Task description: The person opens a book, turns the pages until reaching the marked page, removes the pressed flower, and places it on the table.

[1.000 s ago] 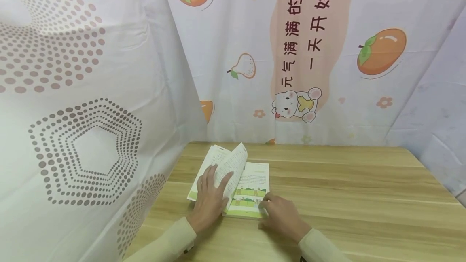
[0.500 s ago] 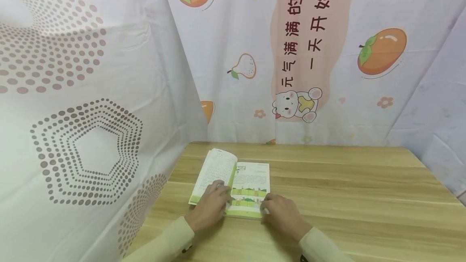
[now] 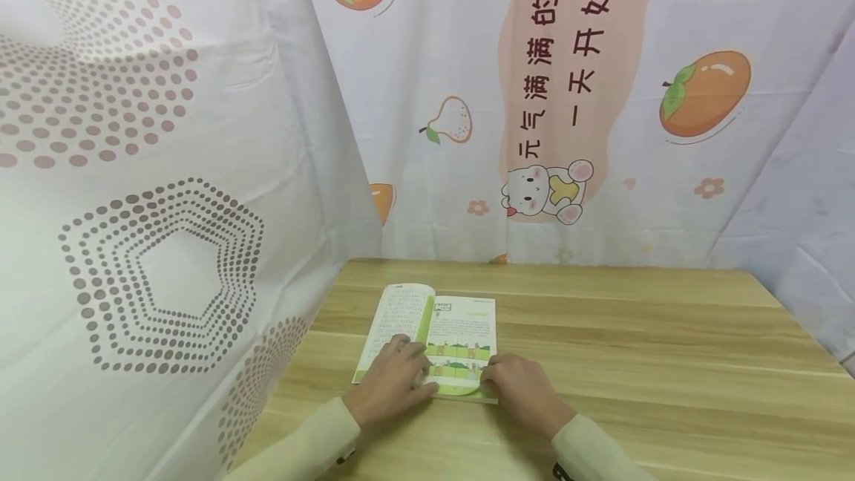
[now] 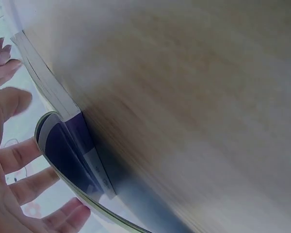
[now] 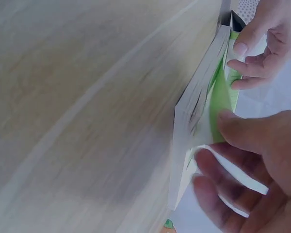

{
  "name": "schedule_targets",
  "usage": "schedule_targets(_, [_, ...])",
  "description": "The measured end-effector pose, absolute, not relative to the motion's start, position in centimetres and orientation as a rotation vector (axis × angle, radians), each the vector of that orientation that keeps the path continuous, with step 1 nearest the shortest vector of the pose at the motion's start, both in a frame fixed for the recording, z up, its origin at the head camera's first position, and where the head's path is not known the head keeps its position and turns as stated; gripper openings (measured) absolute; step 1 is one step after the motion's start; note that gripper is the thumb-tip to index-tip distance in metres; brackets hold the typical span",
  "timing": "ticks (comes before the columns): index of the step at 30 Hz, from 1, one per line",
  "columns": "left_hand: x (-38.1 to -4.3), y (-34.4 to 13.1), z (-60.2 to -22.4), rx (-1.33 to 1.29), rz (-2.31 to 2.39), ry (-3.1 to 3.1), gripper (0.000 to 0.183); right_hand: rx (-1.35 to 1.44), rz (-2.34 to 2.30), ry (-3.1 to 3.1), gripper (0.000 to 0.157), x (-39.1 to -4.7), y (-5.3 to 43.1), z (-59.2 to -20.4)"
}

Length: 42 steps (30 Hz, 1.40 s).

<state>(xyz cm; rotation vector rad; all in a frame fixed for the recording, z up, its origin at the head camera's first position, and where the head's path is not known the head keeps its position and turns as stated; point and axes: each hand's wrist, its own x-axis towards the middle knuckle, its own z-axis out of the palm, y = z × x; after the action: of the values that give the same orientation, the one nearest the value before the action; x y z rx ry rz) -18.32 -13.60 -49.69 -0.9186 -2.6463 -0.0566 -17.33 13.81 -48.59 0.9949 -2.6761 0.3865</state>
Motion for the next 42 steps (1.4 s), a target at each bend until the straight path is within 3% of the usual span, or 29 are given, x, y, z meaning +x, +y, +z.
schedule_targets(5, [-18.3, -13.3, -49.7, -0.892, 0.011, -2.665, 0.057, 0.976, 0.346, -2.577, 0.013, -17.3, 13.7, -48.6])
schedule_targets(9, [-18.5, -13.2, -50.1, -0.881, 0.055, -2.636, 0.059, 0.958, 0.369, -2.478, 0.018, -17.3, 13.6, -48.5])
schedule_targets(19, [-18.4, -13.0, -50.2, -0.889, 0.028, -2.579, 0.025, 0.741, 0.471, -2.520, 0.024, -17.0, 13.3, -48.3])
schedule_targets(23, [-18.3, -13.1, -50.2, -0.879, 0.025, -2.592, 0.014, 0.630, 0.466, -2.587, 0.047, -16.9, 13.1, -48.2])
schedule_targets(26, [-18.2, -13.1, -50.1, -0.822, 0.031, -2.604, 0.029, 0.610, 0.424, -2.654, 0.056, -16.9, 13.0, -48.3])
schedule_targets(30, [-18.3, -13.2, -49.8, -0.753, -0.091, -2.532, 0.061, 0.656, 0.388, -2.756, 0.049, -16.8, 13.0, -48.6])
schedule_targets(34, [-18.6, -13.4, -49.7, -0.750, -0.230, -2.398, 0.080, 0.742, 0.424, -2.807, 0.046, -16.5, 13.1, -49.0])
schedule_targets(42, [-19.1, -13.6, -49.6, -0.711, -0.087, -2.382, 0.064, 0.824, 0.403, -2.790, 0.035, -16.7, 13.3, -49.3])
